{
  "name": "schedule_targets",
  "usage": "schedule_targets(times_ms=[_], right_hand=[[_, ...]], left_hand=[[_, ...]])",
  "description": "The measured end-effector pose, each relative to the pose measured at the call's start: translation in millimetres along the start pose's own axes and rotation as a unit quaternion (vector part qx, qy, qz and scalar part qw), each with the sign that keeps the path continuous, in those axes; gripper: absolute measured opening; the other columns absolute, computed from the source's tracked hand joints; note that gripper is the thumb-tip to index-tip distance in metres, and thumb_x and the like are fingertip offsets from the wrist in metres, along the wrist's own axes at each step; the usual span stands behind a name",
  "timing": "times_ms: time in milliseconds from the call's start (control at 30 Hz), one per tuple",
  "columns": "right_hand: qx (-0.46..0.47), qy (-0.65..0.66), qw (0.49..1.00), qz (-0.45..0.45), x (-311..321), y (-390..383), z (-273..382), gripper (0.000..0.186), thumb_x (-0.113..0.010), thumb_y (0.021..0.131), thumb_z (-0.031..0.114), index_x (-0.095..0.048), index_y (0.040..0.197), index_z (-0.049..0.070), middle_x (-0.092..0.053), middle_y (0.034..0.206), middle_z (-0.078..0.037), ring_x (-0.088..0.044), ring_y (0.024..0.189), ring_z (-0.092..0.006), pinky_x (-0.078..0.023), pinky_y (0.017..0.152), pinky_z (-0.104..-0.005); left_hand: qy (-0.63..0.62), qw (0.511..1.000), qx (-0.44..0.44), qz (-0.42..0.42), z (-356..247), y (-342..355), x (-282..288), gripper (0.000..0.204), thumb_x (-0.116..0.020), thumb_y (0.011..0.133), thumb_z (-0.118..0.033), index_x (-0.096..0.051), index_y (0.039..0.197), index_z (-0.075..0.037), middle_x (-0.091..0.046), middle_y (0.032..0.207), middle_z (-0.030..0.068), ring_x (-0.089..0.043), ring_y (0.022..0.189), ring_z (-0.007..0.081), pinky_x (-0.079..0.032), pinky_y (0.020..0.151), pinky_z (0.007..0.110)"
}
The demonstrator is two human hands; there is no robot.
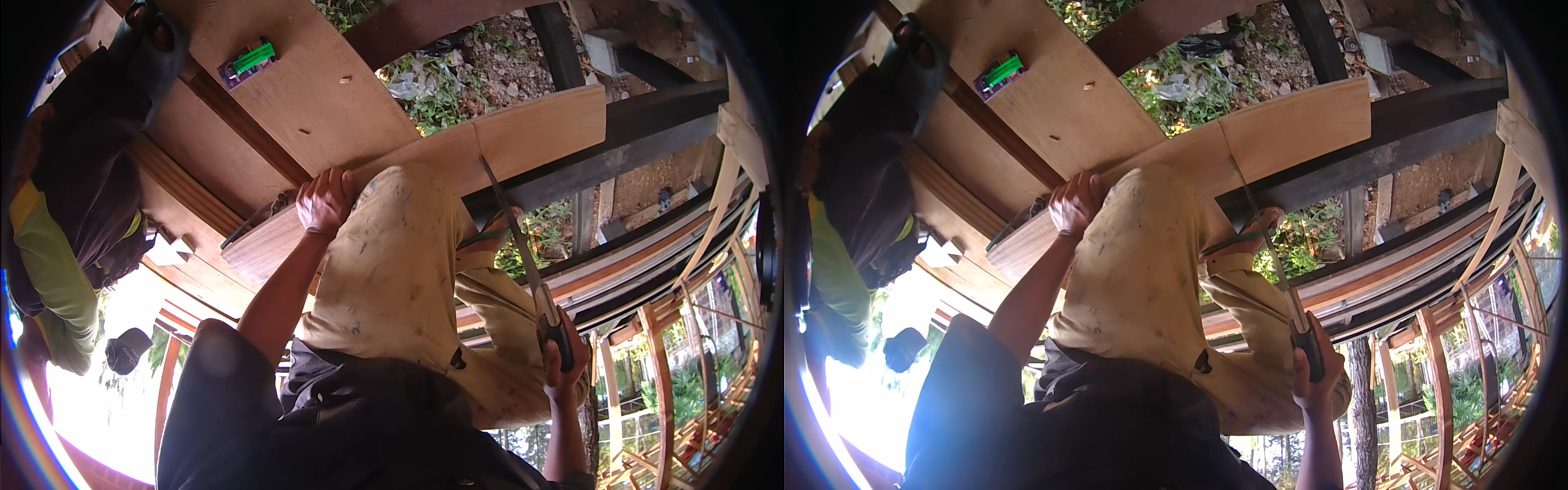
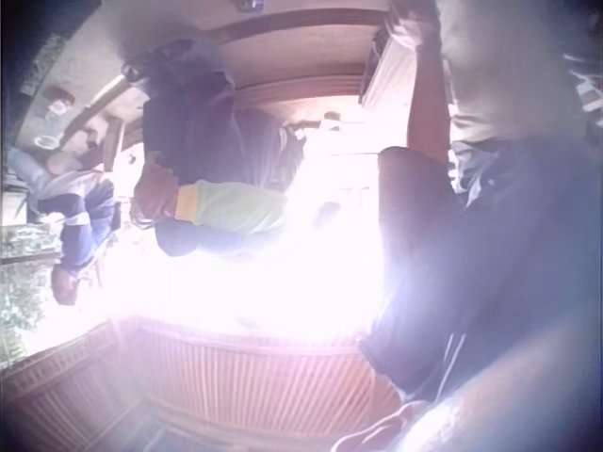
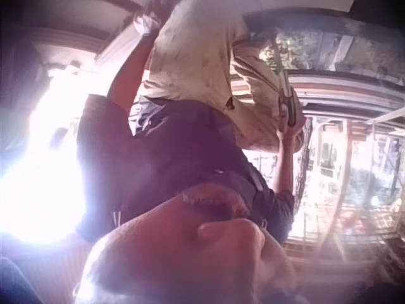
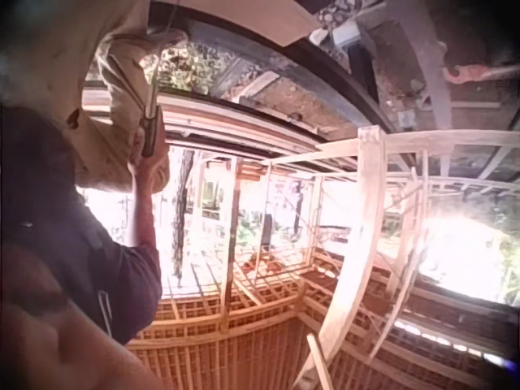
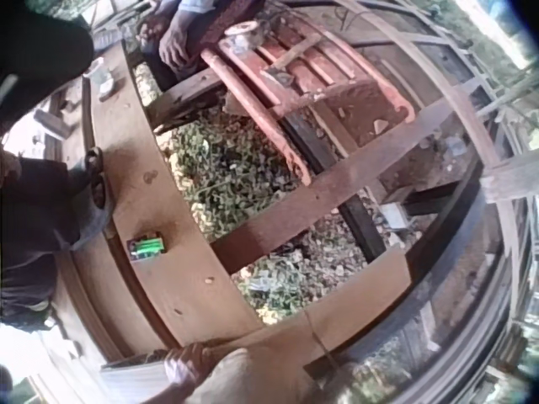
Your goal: The person saws a piece of wood by hand while it is positioned on a wooden frame, then holds the wood and marks it with a dark object.
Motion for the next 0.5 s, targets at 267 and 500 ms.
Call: schedule_targets(times_ms=[267,500], right_hand=[[0.102,0.099,0.989,-0.027,-92,159,-16,0.047,-0.065,0.103,0.024,-0.062,0.139,-0.006,-0.069,0.085,-0.006,-0.059,0.076,-0.0095,-0.05,0.068,-0.0271],[0.075,0.094,0.992,-0.031,-88,143,-3,0.05,-0.069,0.102,0.028,-0.064,0.138,-0.005,-0.071,0.091,-0.007,-0.062,0.081,-0.0114,-0.052,0.074,-0.0304]], left_hand=[[-0.013,0.999,-0.009,-0.031,-6,2,-6,0.029,-0.057,0.105,-0.033,-0.064,0.086,-0.013,-0.069,0.076,0.0085,-0.07,0.067,0.0295,-0.052,0.063,0.043],[-0.012,0.999,-0.019,-0.045,-5,8,-5,0.031,-0.055,0.107,-0.038,-0.065,0.089,-0.015,-0.073,0.078,0.0065,-0.073,0.068,0.0279,-0.054,0.064,0.043]])
Point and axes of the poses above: each hand's wrist, its own y-axis towards the middle knuckle, its own x-axis out of the back of the hand, z = x × y, the point moved 6 cm from there along y, towards the middle knuckle
